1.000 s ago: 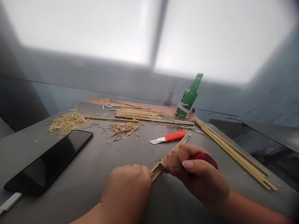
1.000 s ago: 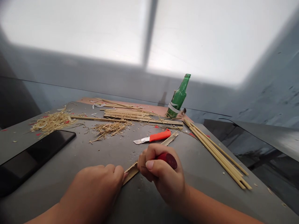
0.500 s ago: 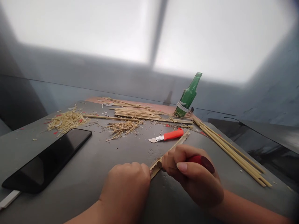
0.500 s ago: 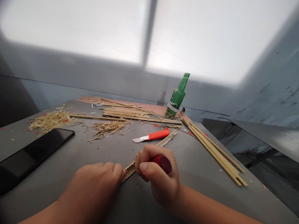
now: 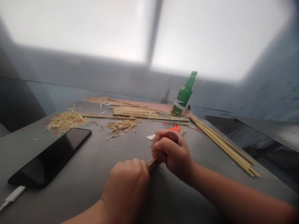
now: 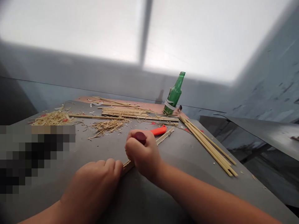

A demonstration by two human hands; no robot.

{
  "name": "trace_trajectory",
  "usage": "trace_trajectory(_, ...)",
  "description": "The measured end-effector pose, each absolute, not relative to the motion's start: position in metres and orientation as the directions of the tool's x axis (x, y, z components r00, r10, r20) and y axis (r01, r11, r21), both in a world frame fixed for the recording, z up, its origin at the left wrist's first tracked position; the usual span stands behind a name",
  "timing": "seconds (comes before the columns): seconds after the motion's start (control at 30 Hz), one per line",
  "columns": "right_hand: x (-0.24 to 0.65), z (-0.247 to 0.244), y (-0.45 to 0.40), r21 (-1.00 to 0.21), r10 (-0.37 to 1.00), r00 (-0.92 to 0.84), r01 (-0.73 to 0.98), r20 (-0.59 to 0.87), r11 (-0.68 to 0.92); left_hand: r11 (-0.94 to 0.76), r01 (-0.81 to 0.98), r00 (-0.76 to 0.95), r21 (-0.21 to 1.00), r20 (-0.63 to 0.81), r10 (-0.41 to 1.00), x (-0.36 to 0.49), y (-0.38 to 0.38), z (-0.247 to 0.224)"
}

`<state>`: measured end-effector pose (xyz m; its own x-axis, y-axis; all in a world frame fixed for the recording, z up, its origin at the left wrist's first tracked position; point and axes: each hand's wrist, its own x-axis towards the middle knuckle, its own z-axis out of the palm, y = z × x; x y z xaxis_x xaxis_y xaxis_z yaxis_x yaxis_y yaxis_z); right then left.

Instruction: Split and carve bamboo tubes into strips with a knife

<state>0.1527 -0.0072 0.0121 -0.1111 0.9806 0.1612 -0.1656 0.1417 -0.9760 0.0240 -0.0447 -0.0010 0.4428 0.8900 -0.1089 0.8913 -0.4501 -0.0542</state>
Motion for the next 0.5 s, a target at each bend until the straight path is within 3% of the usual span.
trace_trajectory(0.23,0.143,0.018,0.007,-0.978,0.978,-0.184,-0.199,0.099,0.062,-0.439,0.898,0.432,-0.014,-0.149,0.889,0.023,-0.045,-0.001)
trace_trajectory(0.5,0.179,-0.008,-0.028,-0.923,0.93,-0.174,-0.275,0.324,0.27,-0.425,0.899,0.436,0.104,-0.166,0.884,0.016,-0.032,-0.001)
